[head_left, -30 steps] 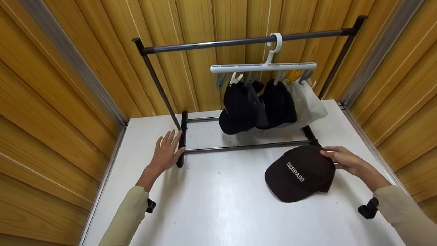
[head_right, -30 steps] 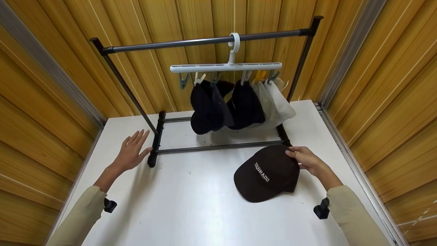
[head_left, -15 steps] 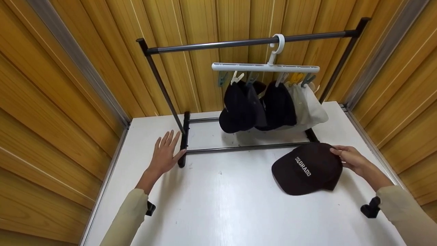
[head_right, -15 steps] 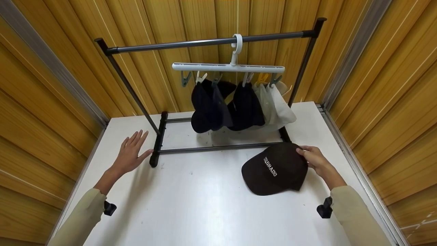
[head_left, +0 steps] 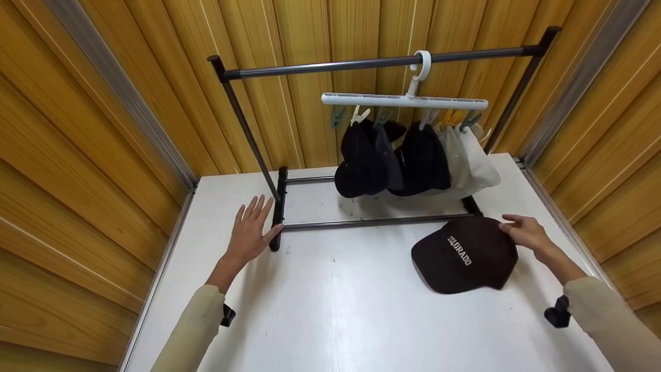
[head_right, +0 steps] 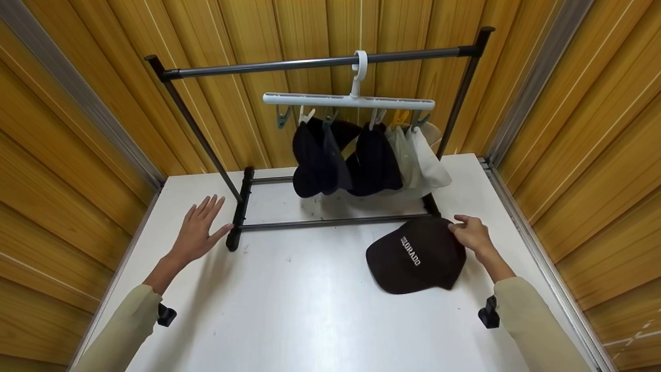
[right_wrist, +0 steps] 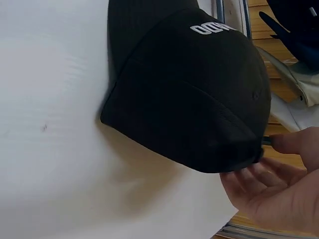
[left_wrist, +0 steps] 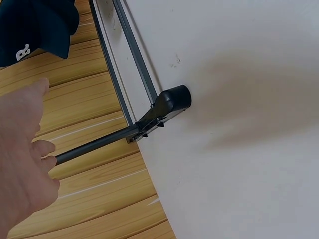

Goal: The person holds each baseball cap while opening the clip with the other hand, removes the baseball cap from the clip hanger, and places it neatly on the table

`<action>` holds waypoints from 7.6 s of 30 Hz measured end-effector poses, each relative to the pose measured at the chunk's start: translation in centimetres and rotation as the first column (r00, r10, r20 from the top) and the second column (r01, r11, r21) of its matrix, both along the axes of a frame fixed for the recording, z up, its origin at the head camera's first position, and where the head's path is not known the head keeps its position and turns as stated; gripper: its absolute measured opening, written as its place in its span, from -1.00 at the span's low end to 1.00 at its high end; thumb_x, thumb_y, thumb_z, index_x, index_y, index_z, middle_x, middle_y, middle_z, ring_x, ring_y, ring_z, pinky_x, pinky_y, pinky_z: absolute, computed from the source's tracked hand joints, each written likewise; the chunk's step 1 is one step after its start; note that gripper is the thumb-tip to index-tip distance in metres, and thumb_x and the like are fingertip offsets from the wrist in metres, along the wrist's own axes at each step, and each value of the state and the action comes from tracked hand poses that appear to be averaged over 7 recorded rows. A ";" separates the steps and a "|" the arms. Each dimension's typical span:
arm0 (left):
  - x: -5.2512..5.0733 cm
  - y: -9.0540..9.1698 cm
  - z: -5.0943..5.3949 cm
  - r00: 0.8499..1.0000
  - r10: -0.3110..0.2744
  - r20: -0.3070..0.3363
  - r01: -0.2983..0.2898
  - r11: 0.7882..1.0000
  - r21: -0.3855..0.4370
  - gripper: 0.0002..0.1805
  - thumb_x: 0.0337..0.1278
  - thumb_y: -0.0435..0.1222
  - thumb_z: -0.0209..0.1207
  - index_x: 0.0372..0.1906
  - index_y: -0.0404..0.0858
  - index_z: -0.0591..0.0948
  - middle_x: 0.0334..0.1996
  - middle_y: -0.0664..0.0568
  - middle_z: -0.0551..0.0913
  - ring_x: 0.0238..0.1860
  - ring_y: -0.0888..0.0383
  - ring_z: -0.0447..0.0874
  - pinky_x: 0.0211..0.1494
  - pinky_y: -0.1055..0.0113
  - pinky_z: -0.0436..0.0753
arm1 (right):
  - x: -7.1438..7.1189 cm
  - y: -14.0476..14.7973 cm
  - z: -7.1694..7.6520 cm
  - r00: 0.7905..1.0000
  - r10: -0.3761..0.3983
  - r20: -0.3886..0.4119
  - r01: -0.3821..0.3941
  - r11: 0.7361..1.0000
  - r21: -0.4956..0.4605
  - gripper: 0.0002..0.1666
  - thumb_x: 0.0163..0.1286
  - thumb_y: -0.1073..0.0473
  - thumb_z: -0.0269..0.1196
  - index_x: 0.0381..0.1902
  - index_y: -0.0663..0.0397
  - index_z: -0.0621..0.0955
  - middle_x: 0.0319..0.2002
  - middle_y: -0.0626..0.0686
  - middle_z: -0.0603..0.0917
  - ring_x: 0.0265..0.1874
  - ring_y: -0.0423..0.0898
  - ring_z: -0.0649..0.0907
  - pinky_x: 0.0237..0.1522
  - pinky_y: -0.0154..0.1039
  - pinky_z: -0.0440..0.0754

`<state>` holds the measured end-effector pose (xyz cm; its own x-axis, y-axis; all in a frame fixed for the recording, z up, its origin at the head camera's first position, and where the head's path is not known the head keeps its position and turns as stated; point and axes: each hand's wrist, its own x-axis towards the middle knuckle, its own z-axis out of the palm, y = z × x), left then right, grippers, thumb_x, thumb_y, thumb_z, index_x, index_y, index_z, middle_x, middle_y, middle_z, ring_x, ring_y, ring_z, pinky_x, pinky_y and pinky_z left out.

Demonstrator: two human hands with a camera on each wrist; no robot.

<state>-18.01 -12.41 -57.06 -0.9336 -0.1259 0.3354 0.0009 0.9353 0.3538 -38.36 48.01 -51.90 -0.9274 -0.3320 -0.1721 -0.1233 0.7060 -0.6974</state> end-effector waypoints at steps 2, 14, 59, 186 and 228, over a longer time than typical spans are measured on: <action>0.1 0.5 -0.2 1.000 0.002 0.008 -0.002 1.000 0.009 -0.17 0.40 0.06 0.18 0.59 -0.23 0.23 0.59 -0.25 0.20 0.63 -0.21 0.05 0.65 -0.21 -0.03 | -0.2 0.0 0.3 0.997 0.033 -0.065 -0.029 0.997 0.067 -0.28 0.62 0.10 0.01 0.47 0.57 0.19 0.30 0.61 0.43 0.14 0.33 0.66 0.15 0.03 0.66; 0.3 2.0 -0.8 1.000 0.001 0.026 -0.001 1.000 0.007 -0.10 0.38 0.13 0.16 0.62 -0.22 0.15 0.62 -0.24 0.12 0.66 -0.20 -0.03 0.66 -0.19 -0.09 | -0.7 -1.7 2.6 0.974 0.115 -0.196 -0.074 0.976 0.204 -0.13 0.64 -0.07 -0.02 0.56 0.46 0.01 0.46 0.65 0.04 0.44 0.65 0.08 0.42 0.49 0.12; -9.4 12.0 14.2 0.965 -0.221 -0.139 0.212 0.974 -0.077 -0.37 0.55 -0.04 0.06 0.56 -0.15 0.30 0.50 -0.10 0.42 0.52 -0.06 0.33 0.55 -0.05 0.32 | 2.5 -15.4 8.9 0.846 0.367 -0.388 -0.361 0.928 0.090 -0.33 0.61 0.11 0.10 0.50 0.39 0.29 0.48 0.49 0.27 0.51 0.44 0.21 0.50 0.37 0.11; -10.3 7.5 11.7 0.984 -0.177 -0.003 0.169 0.934 0.315 -0.27 0.57 -0.03 0.00 0.62 -0.27 0.13 0.62 -0.23 0.11 0.65 -0.18 -0.02 0.65 -0.21 -0.05 | 6.4 -24.5 10.3 0.917 0.398 0.005 -0.362 0.839 -0.407 -0.65 0.52 0.27 0.20 0.08 0.48 0.65 -0.43 -0.24 0.75 -0.46 -0.36 0.68 -0.33 -0.48 0.62; 0.0 1.9 1.1 0.995 0.022 0.096 -0.032 0.994 0.103 -0.13 0.45 -0.02 0.15 0.63 -0.30 0.07 0.63 -0.38 -0.10 0.66 -0.30 -0.21 0.63 -0.28 -0.17 | 3.2 -10.0 3.5 0.909 0.297 0.291 -0.286 0.955 -0.082 -0.55 0.59 0.11 0.10 0.20 0.39 0.43 -0.28 -0.04 0.53 -0.38 -0.17 0.56 -0.31 -0.17 0.74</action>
<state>-18.01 -10.48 -55.95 -0.9565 -0.1809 0.2289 -0.0618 0.8924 0.4471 -35.17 38.03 -48.40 -0.6964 -0.5912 -0.4069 -0.1029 0.6434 -0.7586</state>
